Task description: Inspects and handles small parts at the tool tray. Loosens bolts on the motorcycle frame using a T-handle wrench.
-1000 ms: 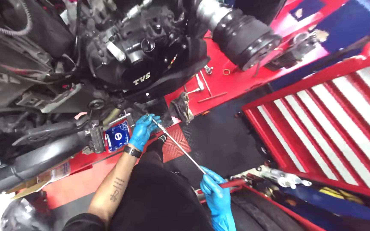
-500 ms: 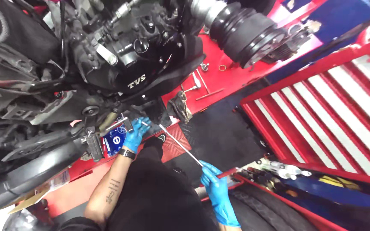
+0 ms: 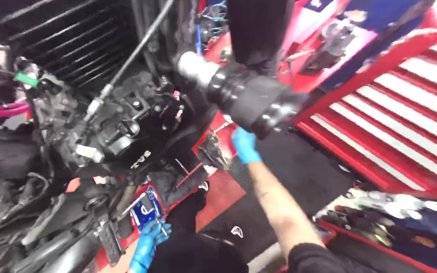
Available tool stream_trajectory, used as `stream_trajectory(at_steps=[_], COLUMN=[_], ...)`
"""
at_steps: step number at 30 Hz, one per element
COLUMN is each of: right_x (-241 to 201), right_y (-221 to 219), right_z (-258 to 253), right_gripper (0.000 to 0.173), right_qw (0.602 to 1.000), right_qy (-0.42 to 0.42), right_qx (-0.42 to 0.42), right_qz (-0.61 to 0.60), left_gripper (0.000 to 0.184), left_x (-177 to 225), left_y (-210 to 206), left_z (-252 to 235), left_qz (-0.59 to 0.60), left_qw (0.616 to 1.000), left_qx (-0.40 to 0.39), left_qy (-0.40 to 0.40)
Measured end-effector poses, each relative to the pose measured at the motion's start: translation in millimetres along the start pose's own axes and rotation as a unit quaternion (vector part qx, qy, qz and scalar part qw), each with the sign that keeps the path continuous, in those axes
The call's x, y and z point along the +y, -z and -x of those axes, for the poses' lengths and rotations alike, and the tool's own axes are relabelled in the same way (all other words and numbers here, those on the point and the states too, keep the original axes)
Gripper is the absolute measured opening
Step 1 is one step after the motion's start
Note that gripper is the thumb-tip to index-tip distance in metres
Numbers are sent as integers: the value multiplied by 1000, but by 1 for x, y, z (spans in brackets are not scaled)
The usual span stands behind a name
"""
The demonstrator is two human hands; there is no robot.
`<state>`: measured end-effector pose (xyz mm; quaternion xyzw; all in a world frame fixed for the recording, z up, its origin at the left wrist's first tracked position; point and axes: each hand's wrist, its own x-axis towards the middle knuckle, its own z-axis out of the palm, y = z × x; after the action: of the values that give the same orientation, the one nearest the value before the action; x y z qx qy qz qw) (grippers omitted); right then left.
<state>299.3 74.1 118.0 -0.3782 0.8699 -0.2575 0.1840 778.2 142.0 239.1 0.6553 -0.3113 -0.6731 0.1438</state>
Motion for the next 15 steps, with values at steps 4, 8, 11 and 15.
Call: stream_trajectory(at_steps=[4, 8, 11, 15], right_x=[30, 21, 13, 49], right_y=[-1, 14, 56, 75], right_z=[-63, -74, -37, 85], right_gripper=[50, 43, 39, 43], right_qw=[993, 983, 984, 969], right_qy=[-109, -100, -95, -68], right_qx=[-26, -131, -142, -94], right_qz=[-40, 86, 49, -217], left_gripper=[26, 26, 29, 31], left_x=[2, 9, 15, 16], left_y=[-1, -14, -30, -63], left_z=[1, -3, -5, -18], left_qz=[-16, -49, -36, 29], left_qw=[1000, 995, 993, 993], left_qx=[-24, -85, -105, -101], left_qy=[3, -12, -24, -53])
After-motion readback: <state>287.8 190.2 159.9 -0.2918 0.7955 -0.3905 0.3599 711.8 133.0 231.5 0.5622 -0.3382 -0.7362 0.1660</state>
